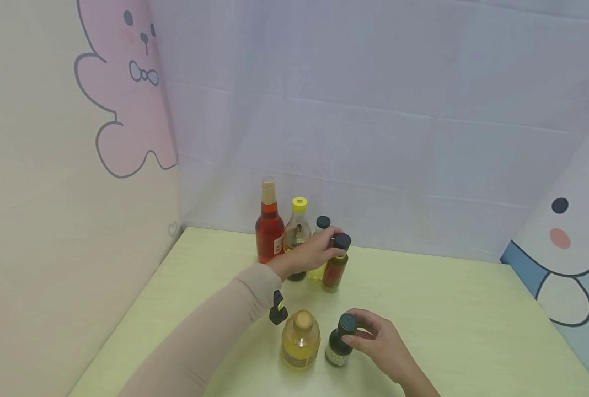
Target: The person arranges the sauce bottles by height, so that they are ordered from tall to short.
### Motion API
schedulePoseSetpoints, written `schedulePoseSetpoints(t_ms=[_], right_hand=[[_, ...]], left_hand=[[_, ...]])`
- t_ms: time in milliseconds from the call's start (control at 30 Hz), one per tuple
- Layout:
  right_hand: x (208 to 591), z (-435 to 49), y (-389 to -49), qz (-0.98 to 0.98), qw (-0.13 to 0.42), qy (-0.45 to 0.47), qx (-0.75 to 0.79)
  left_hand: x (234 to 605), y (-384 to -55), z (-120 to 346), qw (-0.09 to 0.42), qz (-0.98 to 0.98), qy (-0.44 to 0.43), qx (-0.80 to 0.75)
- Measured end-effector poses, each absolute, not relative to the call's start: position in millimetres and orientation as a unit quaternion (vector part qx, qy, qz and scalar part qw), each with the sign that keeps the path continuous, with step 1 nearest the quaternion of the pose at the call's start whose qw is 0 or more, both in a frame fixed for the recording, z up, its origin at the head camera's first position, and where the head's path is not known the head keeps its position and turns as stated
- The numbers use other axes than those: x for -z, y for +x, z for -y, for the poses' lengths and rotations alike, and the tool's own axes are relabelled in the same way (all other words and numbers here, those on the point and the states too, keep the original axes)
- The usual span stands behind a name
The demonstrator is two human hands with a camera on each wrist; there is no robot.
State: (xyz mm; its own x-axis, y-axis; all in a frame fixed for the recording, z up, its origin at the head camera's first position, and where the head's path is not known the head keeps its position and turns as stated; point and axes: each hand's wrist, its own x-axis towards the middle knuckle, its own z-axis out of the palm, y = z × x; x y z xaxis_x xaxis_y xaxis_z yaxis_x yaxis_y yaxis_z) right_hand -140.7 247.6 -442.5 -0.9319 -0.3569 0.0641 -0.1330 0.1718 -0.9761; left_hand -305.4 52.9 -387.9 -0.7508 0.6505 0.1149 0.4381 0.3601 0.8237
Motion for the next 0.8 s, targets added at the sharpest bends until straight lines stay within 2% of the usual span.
schedulePoseSetpoints(t_ms=[800], right_hand=[[441,-247,-140,-0.768,0.097,-0.137,0.618]], left_hand=[[388,-304,-73,0.096,-0.871,0.238,-0.418]])
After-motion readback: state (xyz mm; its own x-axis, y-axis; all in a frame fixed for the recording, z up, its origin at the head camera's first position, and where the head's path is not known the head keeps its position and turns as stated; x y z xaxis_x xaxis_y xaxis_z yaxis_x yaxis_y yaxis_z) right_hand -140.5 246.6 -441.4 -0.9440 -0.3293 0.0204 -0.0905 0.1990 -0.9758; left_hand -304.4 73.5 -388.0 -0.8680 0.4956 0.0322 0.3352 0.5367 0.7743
